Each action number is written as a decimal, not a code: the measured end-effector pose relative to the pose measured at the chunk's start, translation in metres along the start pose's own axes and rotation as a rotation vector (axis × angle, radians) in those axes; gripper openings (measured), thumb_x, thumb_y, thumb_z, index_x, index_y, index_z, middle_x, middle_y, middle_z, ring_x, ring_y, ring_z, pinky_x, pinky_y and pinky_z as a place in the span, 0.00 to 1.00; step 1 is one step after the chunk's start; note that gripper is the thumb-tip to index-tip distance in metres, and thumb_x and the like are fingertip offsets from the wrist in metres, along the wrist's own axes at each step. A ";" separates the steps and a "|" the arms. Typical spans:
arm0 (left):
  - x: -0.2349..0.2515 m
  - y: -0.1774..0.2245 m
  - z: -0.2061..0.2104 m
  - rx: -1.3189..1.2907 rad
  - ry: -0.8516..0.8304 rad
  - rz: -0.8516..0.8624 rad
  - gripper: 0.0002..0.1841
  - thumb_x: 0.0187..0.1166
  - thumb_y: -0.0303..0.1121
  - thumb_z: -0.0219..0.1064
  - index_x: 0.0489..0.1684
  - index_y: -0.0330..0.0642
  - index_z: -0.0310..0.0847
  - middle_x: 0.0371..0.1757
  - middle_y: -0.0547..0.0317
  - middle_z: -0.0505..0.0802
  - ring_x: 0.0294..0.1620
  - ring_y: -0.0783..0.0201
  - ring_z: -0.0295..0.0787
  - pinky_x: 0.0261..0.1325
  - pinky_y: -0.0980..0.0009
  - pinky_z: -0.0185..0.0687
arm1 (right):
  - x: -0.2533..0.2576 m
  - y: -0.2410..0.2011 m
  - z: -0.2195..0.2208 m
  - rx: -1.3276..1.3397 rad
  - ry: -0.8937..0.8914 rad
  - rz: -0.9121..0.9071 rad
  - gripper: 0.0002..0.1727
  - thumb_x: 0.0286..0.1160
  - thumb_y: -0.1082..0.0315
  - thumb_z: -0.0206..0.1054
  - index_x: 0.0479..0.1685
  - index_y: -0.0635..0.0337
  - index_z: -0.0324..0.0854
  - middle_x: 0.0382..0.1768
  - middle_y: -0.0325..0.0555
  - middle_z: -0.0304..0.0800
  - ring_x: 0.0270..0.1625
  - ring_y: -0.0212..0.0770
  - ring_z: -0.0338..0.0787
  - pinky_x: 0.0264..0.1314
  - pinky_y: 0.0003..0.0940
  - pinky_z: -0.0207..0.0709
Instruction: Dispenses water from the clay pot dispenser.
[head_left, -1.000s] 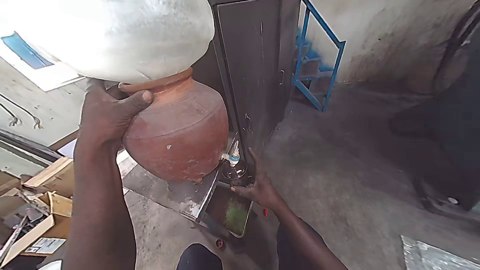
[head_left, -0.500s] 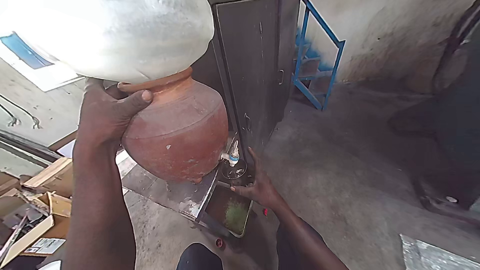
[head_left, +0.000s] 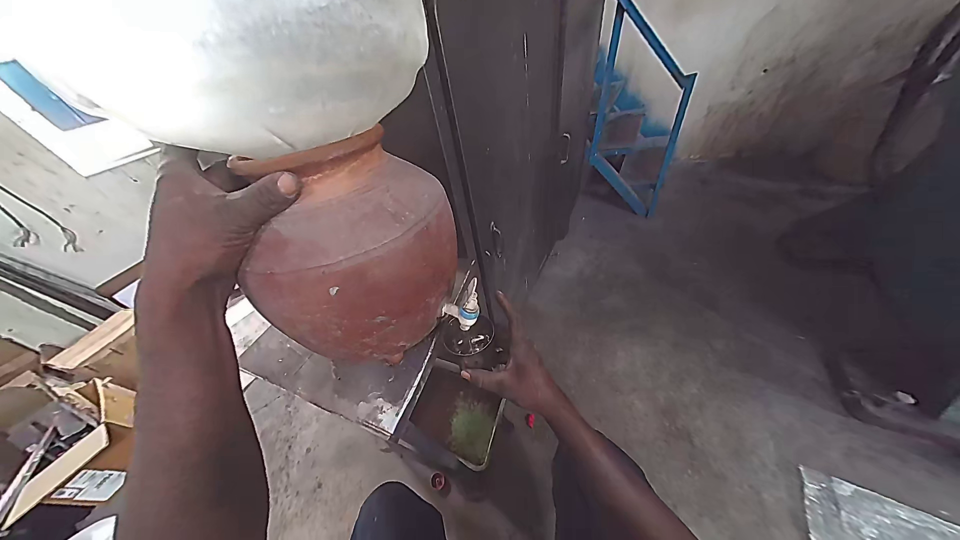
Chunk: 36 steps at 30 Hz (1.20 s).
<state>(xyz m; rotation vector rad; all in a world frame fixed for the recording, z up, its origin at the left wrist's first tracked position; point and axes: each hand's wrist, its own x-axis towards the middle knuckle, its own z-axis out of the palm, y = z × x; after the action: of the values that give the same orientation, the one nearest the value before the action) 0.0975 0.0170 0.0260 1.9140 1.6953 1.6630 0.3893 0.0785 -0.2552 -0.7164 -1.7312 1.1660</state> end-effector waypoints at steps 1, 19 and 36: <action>0.001 -0.001 0.000 0.002 -0.001 0.011 0.50 0.59 0.50 0.87 0.82 0.52 0.56 0.59 0.73 0.93 0.56 0.77 0.93 0.60 0.77 0.92 | 0.000 0.000 0.000 -0.002 -0.001 0.003 0.76 0.43 0.53 0.93 0.96 0.42 0.36 0.65 0.44 0.88 0.56 0.38 0.95 0.58 0.40 0.94; 0.001 -0.003 -0.001 0.004 -0.003 0.032 0.51 0.57 0.53 0.87 0.81 0.52 0.57 0.58 0.74 0.93 0.56 0.77 0.93 0.59 0.76 0.92 | 0.000 0.002 0.000 0.033 -0.009 -0.009 0.76 0.44 0.55 0.94 0.96 0.42 0.35 0.64 0.44 0.89 0.57 0.39 0.95 0.59 0.40 0.95; 0.003 -0.003 0.001 -0.014 -0.009 0.051 0.50 0.58 0.50 0.87 0.81 0.52 0.58 0.59 0.73 0.93 0.57 0.76 0.93 0.60 0.76 0.92 | 0.001 0.004 -0.001 0.058 -0.008 -0.028 0.76 0.44 0.56 0.94 0.96 0.44 0.36 0.63 0.45 0.89 0.56 0.39 0.95 0.59 0.40 0.95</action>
<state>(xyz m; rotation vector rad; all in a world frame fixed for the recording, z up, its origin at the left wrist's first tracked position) 0.0957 0.0205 0.0257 1.9712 1.6404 1.6764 0.3897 0.0807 -0.2583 -0.6510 -1.7020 1.1960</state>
